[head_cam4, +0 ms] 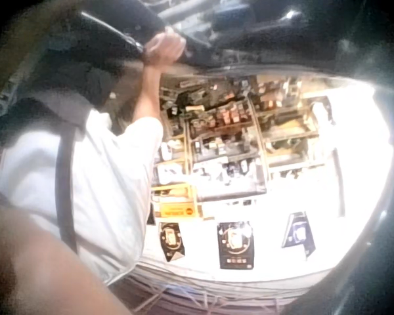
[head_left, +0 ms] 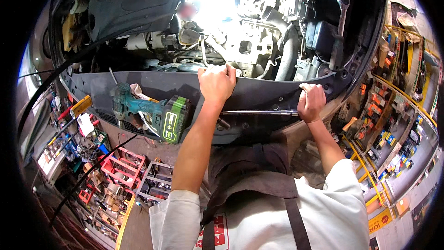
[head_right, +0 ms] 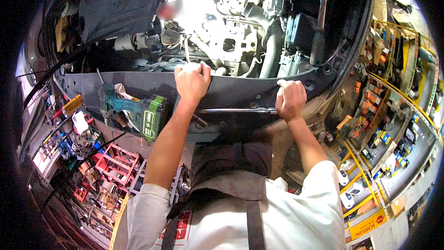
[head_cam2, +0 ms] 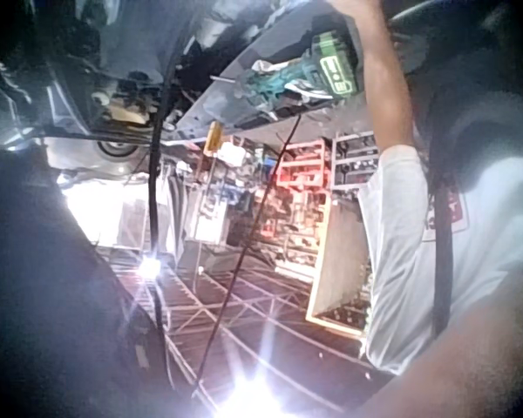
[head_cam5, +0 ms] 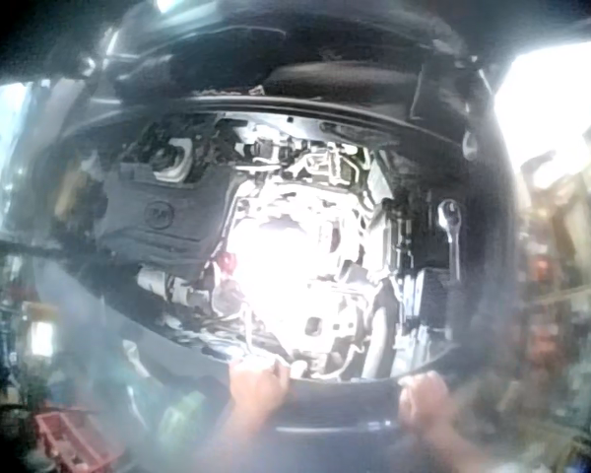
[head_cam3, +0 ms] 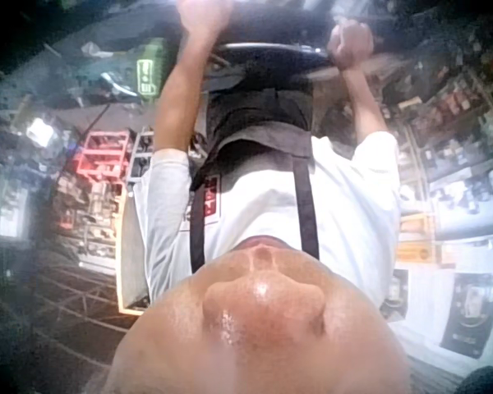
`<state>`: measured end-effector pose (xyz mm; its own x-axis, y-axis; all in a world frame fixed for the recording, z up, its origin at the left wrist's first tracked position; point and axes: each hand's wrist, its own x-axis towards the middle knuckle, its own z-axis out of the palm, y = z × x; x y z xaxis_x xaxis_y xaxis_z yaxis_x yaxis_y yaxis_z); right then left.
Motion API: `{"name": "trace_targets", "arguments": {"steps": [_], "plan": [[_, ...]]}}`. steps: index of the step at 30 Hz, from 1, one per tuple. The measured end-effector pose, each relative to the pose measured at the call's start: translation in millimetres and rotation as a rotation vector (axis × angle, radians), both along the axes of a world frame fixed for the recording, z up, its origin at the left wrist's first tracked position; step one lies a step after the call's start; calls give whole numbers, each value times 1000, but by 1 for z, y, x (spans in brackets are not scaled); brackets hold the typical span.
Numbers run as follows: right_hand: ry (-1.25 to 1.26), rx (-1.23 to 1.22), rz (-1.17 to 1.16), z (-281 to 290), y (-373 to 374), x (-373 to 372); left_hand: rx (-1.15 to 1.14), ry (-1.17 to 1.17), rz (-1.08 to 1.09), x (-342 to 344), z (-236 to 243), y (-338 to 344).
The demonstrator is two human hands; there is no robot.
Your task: The person works on a car engine with the hood open, using a cordless impact wrench and a wrench to remove and install bolts on engine components. They also use a portable work light to illuminate the engine bay and handle various tools and parts during the repair process.
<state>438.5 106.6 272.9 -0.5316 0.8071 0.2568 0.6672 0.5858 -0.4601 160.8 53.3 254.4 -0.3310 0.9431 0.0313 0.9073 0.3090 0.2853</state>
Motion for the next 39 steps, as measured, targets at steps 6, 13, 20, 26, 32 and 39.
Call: {"name": "trace_targets", "arguments": {"steps": [6,13,20,26,32,39], "plan": [[-1,2,-3,0,-1,0,-10,40,0,0,-3,-1],[1,9,-3,0,-1,1,-35,20,18,2,0,0],[-8,5,-2,1,-3,-2,-62,32,22,0,1,-2],[0,11,-6,2,-1,0,-73,61,3,3,-1,0],[163,-48,-21,23,15,-36,-87,81,24,1,0,-1],[-64,-212,-48,-20,158,-200,-78,-28,37,4,4,0]]}}
